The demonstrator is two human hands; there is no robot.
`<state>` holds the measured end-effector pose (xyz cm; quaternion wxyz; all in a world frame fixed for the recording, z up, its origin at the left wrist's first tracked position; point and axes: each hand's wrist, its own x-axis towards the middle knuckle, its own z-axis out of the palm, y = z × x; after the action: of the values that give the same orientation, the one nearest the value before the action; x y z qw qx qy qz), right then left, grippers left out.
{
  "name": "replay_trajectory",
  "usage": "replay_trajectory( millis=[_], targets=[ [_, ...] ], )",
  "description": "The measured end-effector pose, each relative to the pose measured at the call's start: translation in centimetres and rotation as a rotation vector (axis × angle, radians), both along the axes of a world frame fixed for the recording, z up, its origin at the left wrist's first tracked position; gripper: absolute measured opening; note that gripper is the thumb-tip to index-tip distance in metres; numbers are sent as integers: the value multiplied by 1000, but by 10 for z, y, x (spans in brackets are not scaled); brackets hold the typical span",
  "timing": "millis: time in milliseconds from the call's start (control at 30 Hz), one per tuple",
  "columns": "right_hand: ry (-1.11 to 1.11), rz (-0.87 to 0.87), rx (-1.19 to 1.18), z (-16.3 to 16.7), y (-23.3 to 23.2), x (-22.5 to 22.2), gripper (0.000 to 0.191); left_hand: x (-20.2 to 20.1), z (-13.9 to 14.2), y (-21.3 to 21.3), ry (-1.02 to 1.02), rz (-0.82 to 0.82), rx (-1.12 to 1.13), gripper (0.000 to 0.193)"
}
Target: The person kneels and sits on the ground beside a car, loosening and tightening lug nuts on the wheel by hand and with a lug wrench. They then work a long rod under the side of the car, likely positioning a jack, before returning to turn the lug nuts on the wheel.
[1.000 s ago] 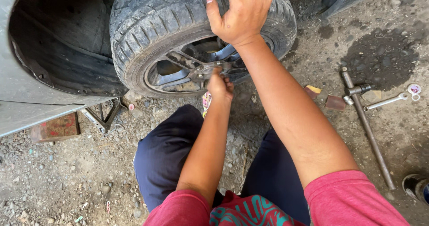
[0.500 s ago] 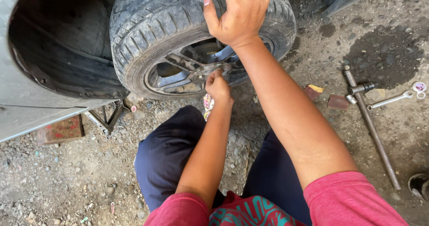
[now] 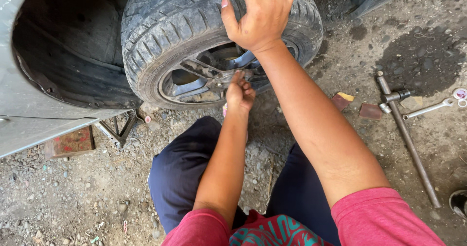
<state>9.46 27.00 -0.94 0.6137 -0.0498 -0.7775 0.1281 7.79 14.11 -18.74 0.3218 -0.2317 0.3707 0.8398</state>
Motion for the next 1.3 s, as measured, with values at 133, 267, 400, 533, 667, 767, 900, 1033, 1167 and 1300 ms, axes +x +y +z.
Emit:
replay_trajectory(
  millis=[133, 267, 400, 533, 667, 767, 900, 1033, 1167, 1300],
  targets=[
    [-10, -8, -1, 0, 0, 0, 26, 4, 2, 3, 82, 61, -221, 14],
    [13, -19, 27, 1, 1, 0, 27, 7, 7, 3, -63, 61, -129, 28],
    [21, -5, 30, 3, 2, -1, 23, 1, 9, 1, -125, 19, -24, 30],
    [43, -13, 45, 4, 3, 0, 22, 0, 4, 3, 2, 6, -91, 16],
    [26, -22, 45, 5, 1, 2, 24, 7, 2, 4, 176, 132, -252, 24],
    [11, -5, 25, 6, 0, 3, 24, 8, 3, 3, -55, 65, -187, 20],
    [22, -2, 14, 9, -1, 3, 24, 2, 4, 1, -33, -28, -117, 30],
    [10, -8, 29, 9, -2, 3, 24, 1, 4, 2, 58, -6, -188, 25],
    [7, -7, 16, 9, -2, 4, 24, 8, 6, 0, 155, 39, -314, 29],
    [17, 1, 8, 10, -1, 4, 23, 9, 13, -2, -40, -33, -181, 28]
  ],
)
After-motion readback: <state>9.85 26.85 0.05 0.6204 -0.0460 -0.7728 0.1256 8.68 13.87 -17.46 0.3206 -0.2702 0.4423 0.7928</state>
